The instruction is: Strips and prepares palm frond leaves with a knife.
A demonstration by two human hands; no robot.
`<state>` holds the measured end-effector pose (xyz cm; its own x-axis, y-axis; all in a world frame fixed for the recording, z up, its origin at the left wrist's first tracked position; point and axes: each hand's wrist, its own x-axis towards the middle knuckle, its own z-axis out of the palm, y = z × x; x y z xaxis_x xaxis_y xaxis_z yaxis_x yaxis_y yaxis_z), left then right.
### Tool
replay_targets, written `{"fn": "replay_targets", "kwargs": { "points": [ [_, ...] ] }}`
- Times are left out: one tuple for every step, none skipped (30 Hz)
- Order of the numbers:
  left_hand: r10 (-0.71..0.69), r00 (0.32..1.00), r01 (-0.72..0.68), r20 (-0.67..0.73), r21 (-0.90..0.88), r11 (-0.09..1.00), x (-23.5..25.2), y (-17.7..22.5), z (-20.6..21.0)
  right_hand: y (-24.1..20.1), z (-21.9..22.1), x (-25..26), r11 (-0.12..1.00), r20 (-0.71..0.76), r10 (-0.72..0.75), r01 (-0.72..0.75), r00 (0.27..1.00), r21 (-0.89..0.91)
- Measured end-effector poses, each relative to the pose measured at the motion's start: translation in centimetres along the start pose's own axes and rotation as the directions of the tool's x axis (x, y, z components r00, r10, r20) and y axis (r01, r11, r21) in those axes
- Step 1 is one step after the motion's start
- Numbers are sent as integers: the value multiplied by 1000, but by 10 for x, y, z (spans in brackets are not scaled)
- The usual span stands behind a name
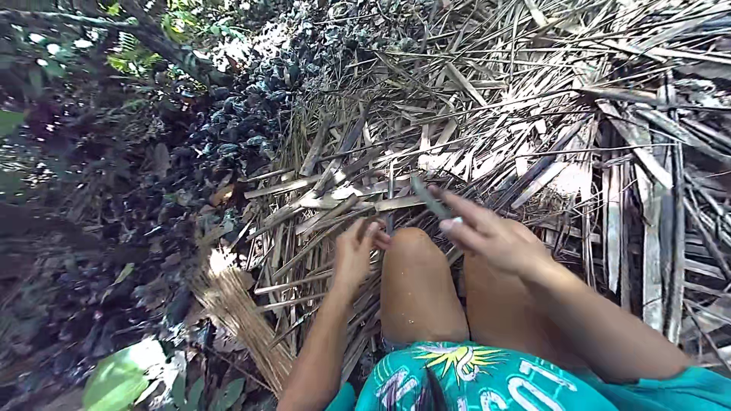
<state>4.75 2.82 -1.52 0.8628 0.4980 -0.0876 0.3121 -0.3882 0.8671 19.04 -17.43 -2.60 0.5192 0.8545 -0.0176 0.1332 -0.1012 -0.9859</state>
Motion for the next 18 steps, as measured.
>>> {"fn": "replay_targets", "kwargs": {
  "points": [
    [45,998,-44,39,-38,998,-5,5,6,0,12,2,999,63,-14,11,998,46],
    [86,994,-82,67,-69,994,-10,9,11,0,22,3,996,113,-37,27,993,85],
    [114,989,-105,90,-97,990,-15,14,14,0,28,4,992,166,-57,38,984,116],
    [125,986,-112,108,-123,986,-19,17,16,1,31,4,987,216,-84,52,973,149],
    [128,983,-107,131,-153,982,-22,20,17,3,33,4,978,250,-122,74,961,194],
    [121,980,-92,158,-176,980,-24,21,16,5,34,4,967,268,-153,88,951,241],
    [107,978,-73,180,-187,980,-26,23,16,8,34,3,962,265,-157,87,952,258],
    [94,976,-57,195,-187,981,-27,23,17,8,35,1,969,235,-136,81,962,232],
    [83,974,-44,210,-186,982,-28,23,18,9,35,-1,980,182,-117,84,976,181],
    [75,970,-32,230,-188,982,-29,22,18,8,33,-2,988,107,-110,97,988,122],
    [72,962,-19,265,-197,980,-32,19,19,6,27,0,990,5,-120,119,993,70],
    [62,947,3,314,-204,979,-35,15,19,4,14,6,989,-91,-135,140,987,48],
    [53,933,26,356,-213,977,-41,9,19,3,-3,13,985,-171,-149,161,974,56],
    [52,924,38,379,-227,973,-45,4,19,2,-20,19,978,-229,-144,174,963,113],
    [57,920,41,388,-241,970,-48,0,18,0,-30,21,966,-234,-127,173,964,192],
    [62,921,41,386,-253,967,-49,-3,16,-2,-32,19,956,-188,-102,149,977,252],
    [64,923,41,379,-264,964,-48,-4,14,-3,-26,12,955,-97,-65,90,993,284],
    [65,926,41,371,-272,962,-47,-4,12,-3,-13,2,952,26,-3,-5,1000,304]
  ]
}}
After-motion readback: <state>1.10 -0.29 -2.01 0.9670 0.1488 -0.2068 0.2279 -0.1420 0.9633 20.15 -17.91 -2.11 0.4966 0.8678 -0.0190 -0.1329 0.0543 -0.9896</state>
